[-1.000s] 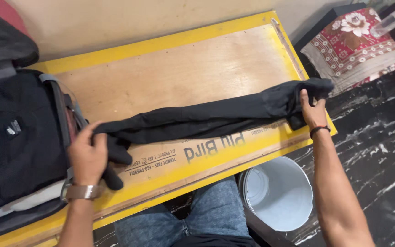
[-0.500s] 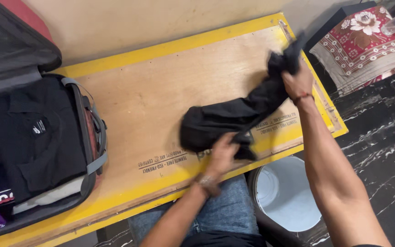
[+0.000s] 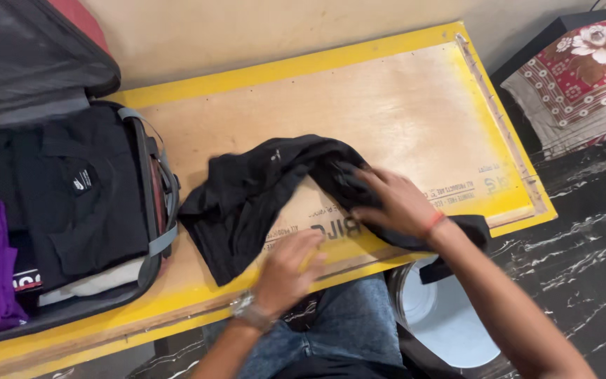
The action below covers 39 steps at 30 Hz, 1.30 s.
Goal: The person folds a purple t-shirt and a pair of black pants on a yellow table, then places them into an open suitcase. The person handles each garment one at a time, smoothing and folding them neatly before packing.
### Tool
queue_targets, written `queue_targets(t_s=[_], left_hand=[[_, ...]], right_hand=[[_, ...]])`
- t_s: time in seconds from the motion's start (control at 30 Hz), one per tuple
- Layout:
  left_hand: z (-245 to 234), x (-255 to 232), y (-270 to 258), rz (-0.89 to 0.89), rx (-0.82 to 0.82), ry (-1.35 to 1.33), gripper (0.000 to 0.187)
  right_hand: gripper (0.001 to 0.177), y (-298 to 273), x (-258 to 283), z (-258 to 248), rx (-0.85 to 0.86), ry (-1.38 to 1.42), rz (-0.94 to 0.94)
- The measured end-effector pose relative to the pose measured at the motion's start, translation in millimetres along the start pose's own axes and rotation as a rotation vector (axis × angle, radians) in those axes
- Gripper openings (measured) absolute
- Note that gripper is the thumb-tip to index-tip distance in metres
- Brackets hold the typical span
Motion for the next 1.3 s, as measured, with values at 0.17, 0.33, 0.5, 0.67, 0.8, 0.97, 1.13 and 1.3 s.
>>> queue_targets(t_s=[0.17,0.33,0.5,0.67,0.8,0.97,1.13,1.3], left_hand=[[-72.6,41.0,-31.2,-0.109,-0.155,0.527,0.073],[-62.3,86.9,-54.5,-0.269,-0.175,0.659,0.066],[-81.1,125.4,-55.9,-0.376,-0.202,0.663,0.033],[-101.2,115.4,-51.1,-0.345,-0.245,0.634,0.034],[-90.6,82.9,-53.5,-0.208,-0.091,0.754,0.036],[-92.2,77.5,-40.2,-0.411,-0.234,0.447,0.036],[-94.6,111.6,26.8,-0.267,-0.298,0.273,0.089],[-100.9,119.0,63.0,-0.632,-0.158,0.232,0.052]], right_hand=[[0.118,-104.7,-30.4,63.9,-0.091,-0.244,0.231],[0.070,-148.7,-66.8,80.5,0.161,-0.115,0.516],[0.061,-138.8,-128.8,3.9,0.063,-0.242,0.407],[0.045,-126.4,-195.8,-62.8,-0.487,-0.736,0.373],[0.054,-126.3,-241.8,-21.4,-0.188,-0.715,0.391],[0.075,-141.7,-272.2,36.6,0.108,-0.261,0.322],[0.056,-139.9,-269.0,30.8,0.077,-0.082,0.598],[0.039,-127.0,-253.9,32.2,0.159,-0.336,0.568]])
Point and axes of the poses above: each hand's wrist, its own y-axis towards the middle knuckle, its own z-axis out of the palm, x = y × z, the point moved 2 cm from there along y, towards the middle knuckle, and after that the axes turned 14 degrees about -y, right-handed, at the moved point
